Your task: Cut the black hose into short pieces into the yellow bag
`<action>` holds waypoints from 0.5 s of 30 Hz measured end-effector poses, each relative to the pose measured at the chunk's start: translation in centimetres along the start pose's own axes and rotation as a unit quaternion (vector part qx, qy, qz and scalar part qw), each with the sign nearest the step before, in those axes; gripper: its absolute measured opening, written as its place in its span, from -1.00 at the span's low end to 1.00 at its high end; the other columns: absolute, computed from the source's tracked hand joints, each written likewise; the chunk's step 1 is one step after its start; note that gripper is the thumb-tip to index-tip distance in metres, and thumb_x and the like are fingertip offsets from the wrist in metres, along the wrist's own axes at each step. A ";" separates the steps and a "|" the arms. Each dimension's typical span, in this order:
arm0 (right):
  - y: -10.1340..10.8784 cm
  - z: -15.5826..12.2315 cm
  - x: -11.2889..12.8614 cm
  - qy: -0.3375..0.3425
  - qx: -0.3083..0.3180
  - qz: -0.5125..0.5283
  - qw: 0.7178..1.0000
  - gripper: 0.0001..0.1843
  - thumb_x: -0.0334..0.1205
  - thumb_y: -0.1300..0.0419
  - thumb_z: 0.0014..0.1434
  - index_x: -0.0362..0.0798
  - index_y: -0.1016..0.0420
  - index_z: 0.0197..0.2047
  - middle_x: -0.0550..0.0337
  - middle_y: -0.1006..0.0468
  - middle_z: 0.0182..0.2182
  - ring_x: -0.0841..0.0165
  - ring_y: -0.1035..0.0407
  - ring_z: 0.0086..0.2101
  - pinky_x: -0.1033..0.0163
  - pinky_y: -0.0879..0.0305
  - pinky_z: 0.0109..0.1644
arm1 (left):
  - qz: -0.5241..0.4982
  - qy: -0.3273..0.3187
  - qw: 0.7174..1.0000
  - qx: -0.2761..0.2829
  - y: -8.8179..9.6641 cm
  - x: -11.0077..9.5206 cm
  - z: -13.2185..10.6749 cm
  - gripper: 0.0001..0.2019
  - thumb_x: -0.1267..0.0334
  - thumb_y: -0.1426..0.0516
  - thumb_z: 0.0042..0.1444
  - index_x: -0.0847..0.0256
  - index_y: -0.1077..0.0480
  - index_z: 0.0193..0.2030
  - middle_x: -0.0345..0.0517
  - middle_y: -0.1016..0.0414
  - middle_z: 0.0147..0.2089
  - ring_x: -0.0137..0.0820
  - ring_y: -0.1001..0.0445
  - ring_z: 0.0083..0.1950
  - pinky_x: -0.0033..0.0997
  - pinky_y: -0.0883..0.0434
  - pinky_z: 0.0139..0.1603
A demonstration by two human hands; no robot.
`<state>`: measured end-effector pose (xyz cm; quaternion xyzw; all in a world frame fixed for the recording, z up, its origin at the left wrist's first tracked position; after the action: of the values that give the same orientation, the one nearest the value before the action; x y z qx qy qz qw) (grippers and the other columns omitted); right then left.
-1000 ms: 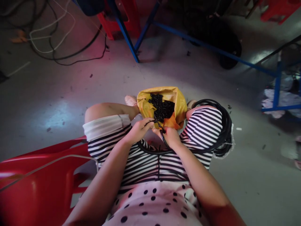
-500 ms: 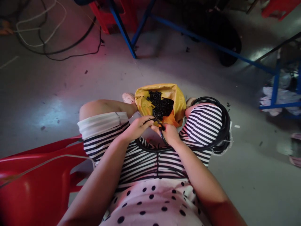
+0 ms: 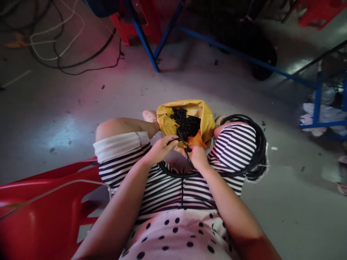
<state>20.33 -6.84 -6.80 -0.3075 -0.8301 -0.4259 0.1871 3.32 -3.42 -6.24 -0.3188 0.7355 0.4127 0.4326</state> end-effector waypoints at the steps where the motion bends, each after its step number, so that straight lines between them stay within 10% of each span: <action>1: 0.0 0.0 0.0 0.002 0.001 0.011 1.000 -0.39 0.38 -0.21 0.12 -0.02 -0.34 -0.56 0.23 -0.32 -0.65 0.38 -0.20 -0.54 0.28 -0.02 -0.45 | -0.005 -0.005 1.000 0.006 0.0 -0.1 0.0 -0.74 0.12 -0.04 0.28 0.19 -0.44 -0.05 -0.09 -0.59 -0.12 -0.29 -0.54 -0.07 -0.34 -0.43 0.00; 9: 0.7 -0.3 0.6 0.030 -0.026 0.068 0.997 -0.37 0.40 -0.24 0.06 -0.02 -0.28 -0.57 0.26 -0.33 -0.63 0.39 -0.25 -0.52 0.31 -0.05 -0.46 | 0.000 0.021 0.998 -0.055 0.2 0.2 0.1 -0.77 0.11 -0.04 0.30 0.20 -0.39 -0.08 -0.08 -0.56 -0.15 -0.30 -0.51 -0.12 -0.31 -0.42 -0.02; 15: -0.1 -1.2 1.1 -0.055 0.093 0.237 0.965 -0.43 0.36 -0.33 0.00 -0.03 -0.41 -0.42 0.31 -0.35 -0.70 0.38 -0.27 -0.68 0.32 -0.14 -0.61 | -0.122 0.059 0.984 -0.112 0.7 0.1 -0.2 -0.52 -0.07 -0.17 0.23 0.23 -0.28 0.11 0.01 -0.49 0.05 -0.27 -0.47 0.09 -0.29 -0.39 0.12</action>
<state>19.50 -7.48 -5.54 -0.4998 -0.7781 -0.2730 0.2649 2.67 -3.32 -6.02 -0.4766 0.6644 0.4170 0.3969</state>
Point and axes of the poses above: each hand's wrist, its own z-axis towards the middle knuckle, its own y-axis out of the back of the hand, x = y × z, the point moved 4 cm from there along z, towards the middle knuckle
